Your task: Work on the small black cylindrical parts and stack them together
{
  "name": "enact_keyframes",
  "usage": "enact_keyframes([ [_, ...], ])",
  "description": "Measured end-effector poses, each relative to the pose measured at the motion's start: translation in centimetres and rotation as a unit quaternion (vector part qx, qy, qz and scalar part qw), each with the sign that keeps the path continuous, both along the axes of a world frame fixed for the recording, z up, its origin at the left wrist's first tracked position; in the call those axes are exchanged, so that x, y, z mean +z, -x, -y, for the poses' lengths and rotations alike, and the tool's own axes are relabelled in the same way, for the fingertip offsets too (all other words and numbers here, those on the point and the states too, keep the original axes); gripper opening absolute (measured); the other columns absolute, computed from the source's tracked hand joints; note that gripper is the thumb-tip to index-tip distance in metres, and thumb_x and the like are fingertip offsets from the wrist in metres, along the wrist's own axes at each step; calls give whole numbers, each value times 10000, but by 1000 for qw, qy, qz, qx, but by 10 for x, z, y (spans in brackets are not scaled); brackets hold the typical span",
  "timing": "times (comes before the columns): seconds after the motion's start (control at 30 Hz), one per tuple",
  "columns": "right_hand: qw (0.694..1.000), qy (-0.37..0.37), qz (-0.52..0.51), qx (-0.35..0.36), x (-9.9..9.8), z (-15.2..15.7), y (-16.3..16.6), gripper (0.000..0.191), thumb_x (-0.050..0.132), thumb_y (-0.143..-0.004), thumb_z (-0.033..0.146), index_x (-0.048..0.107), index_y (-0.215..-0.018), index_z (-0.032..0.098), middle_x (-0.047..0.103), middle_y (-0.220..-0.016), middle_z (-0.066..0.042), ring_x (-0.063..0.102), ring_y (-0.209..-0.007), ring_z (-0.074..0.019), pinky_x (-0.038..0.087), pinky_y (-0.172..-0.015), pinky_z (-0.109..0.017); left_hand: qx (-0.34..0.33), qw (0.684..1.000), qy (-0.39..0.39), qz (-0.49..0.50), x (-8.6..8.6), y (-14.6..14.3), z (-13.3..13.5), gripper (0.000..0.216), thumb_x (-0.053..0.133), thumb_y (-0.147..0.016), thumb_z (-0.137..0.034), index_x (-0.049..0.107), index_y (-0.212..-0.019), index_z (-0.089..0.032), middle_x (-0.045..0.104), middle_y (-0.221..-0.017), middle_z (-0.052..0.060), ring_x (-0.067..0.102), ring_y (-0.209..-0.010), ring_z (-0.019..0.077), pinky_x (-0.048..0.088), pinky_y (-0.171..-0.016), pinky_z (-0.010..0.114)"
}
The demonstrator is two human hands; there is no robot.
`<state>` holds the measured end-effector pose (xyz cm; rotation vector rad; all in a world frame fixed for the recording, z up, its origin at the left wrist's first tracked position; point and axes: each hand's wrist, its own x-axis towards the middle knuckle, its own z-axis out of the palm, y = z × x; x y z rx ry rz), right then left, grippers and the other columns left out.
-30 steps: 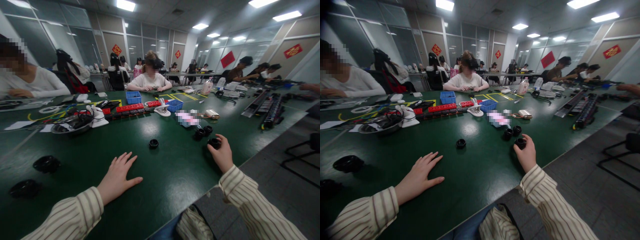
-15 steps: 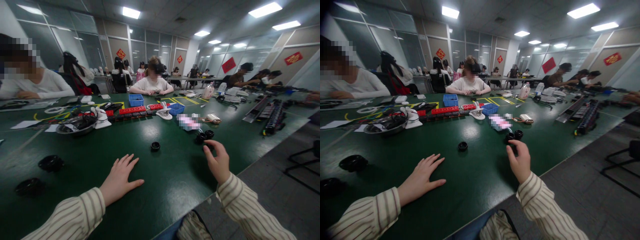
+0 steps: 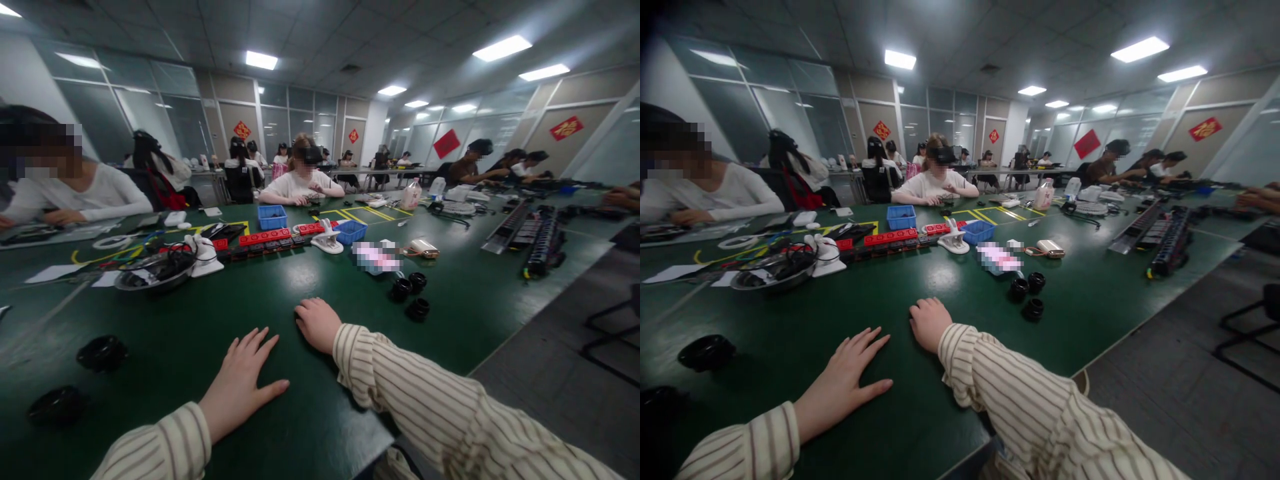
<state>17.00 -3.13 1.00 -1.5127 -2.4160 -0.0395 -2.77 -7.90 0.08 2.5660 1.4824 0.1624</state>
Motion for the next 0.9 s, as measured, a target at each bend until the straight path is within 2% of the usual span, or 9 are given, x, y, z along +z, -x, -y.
enact_keyframes([
  [0.33, 999, 13, -29, 19, -3, 110, -122, 385, 382, -763, 64, 532, -1094, 191, 546, -1121, -70, 478, -1029, -197, 419, -899, -363, -6, 1000, 30, 0, -4, 4, -4, 768, 355, -750, -711, 287, -1359, -248, 239, -1437, 84, 198, -1311, 314, 201, -1028, 570],
  [0.5, 979, -155, -126, -30, -3, 129, -186, 368, 471, -829, 193, 464, -1196, 201, 551, -1121, -94, 536, -1002, -193, 471, -841, -337, 7, 999, 32, -10, 1, 1, -2, 784, 368, -743, -711, 314, -1351, -219, 252, -1431, 96, 194, -1313, 313, 182, -1038, 562],
  [0.57, 936, -238, -238, -105, 6, 120, -203, 378, 524, -811, 258, 480, -1183, 209, 576, -1072, -82, 583, -887, -181, 493, -784, -338, 11, 999, 37, -15, 3, -2, -2, 787, 371, -745, -708, 318, -1350, -207, 253, -1431, 100, 190, -1314, 312, 180, -1042, 556],
  [0.6, 893, -270, -324, -157, 11, 111, -209, 353, 516, -815, 306, 506, -1152, 202, 592, -1017, -74, 597, -781, -162, 510, -704, -320, 13, 999, 37, -17, 4, -3, -1, 787, 372, -745, -707, 320, -1349, -204, 255, -1430, 101, 190, -1314, 311, 181, -1043, 554],
  [0.63, 841, -286, -412, -203, 16, 101, -214, 334, 485, -824, 370, 542, -1098, 187, 606, -923, -60, 583, -658, -136, 508, -584, -281, 15, 999, 35, -19, 5, -3, -1, 786, 373, -746, -705, 321, -1349, -203, 257, -1429, 102, 191, -1314, 311, 181, -1043, 552],
  [0.7, 708, -289, -580, -279, 21, 78, -221, 420, 405, -813, 509, 607, -857, 144, 566, -688, -29, 478, -475, -99, 369, -353, -194, 19, 999, 29, -21, 4, -3, -1, 779, 374, -749, -701, 322, -1348, -207, 261, -1428, 100, 195, -1314, 308, 185, -1044, 550],
  [0.73, 680, -288, -609, -290, 20, 67, -224, 491, 333, -816, 552, 584, -760, 135, 524, -619, -16, 425, -423, -85, 297, -309, -176, 19, 999, 26, -22, 4, -3, -1, 772, 375, -751, -698, 322, -1348, -211, 262, -1428, 98, 197, -1313, 307, 187, -1043, 550],
  [0.83, 647, -276, -652, -282, 10, 42, -229, 530, 225, -807, 598, 504, -714, 157, 459, -586, 20, 350, -368, -59, 270, -308, -174, 14, 999, 21, -20, 1, 0, -1, 745, 380, -762, -683, 320, -1348, -227, 266, -1427, 89, 208, -1311, 303, 199, -1039, 551],
  [0.9, 641, -279, -662, -272, 1, 36, -231, 457, 311, -780, 597, 487, -792, 175, 468, -665, 25, 397, -414, -58, 340, -359, -185, 9, 1000, 13, -15, -1, 1, -2, 721, 393, -771, -665, 324, -1345, -235, 279, -1422, 90, 226, -1304, 308, 215, -1031, 557],
])
